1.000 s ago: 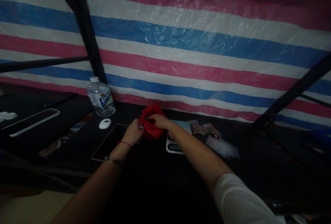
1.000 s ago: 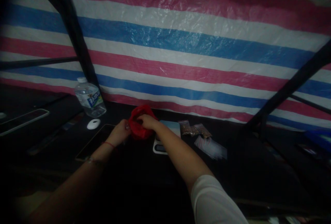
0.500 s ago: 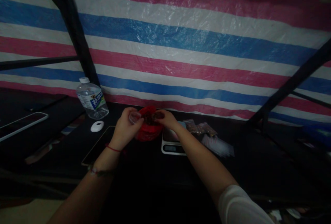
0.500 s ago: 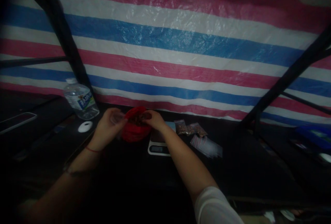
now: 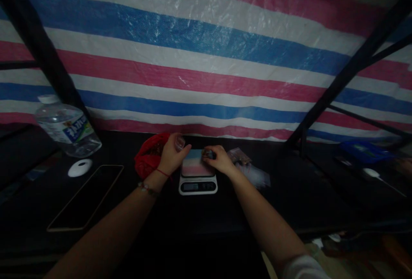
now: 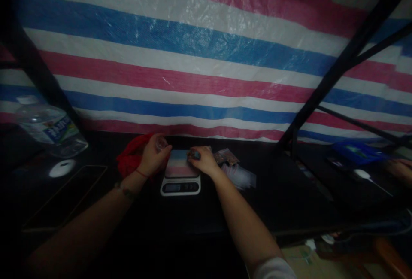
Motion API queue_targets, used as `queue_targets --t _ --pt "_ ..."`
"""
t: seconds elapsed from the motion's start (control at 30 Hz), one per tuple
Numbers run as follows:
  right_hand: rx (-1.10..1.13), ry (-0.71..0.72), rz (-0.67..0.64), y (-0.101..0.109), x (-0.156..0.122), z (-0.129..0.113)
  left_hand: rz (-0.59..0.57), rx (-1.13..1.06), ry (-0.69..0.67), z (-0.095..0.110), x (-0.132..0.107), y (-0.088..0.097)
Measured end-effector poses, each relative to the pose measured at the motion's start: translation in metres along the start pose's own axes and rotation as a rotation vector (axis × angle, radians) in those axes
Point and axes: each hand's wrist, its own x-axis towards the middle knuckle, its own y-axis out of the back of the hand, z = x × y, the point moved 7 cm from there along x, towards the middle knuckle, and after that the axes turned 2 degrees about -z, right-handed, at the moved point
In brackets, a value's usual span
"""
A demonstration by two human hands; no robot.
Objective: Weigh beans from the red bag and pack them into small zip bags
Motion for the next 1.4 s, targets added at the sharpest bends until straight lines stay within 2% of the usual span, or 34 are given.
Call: queue_targets --t 0.1,0.23,0.33,0.5,0.7,0.87,1.07,1.17,1.27,1.4 --pt "0.047 0.028 0.035 0.004 -0.006 0.004 -0.017 0.073 0.005 -0.017 -0.007 0.003" --pt "0.092 0.029 0.226 0.023 -0.012 0.012 -0.064 0.153 0.019 -0.031 -0.009 0.005" --pt "0.071 0.014 0.298 0.033 -0.014 0.018 -0.108 0.174 0.023 -0.038 -0.004 0.002" --pt "0.007 0.037 0.344 0.038 -0.015 0.016 -0.146 0.247 -0.032 -0.040 0.002 -0.004" --pt "-0.011 0.053 0.347 0.039 -0.016 0.006 -0.177 0.324 -0.174 -0.024 -0.005 -0.013" --pt "-0.015 0.166 0.333 0.037 -0.024 -0.024 -0.229 0.338 -0.358 0.004 -0.017 -0.020" --pt "0.071 0.356 0.142 0.016 -0.033 -0.064 -0.279 0.443 -0.570 0.037 -0.036 -0.030" --pt "0.075 0.349 0.070 0.007 -0.032 -0.067 -0.331 0.470 -0.611 0.046 -0.043 -0.034" --pt "0.079 0.304 0.070 0.005 -0.030 -0.063 -0.413 0.483 -0.642 0.049 -0.049 -0.040" --pt "0.070 0.215 0.085 0.003 -0.027 -0.058 -0.411 0.481 -0.665 0.050 -0.049 -0.042"
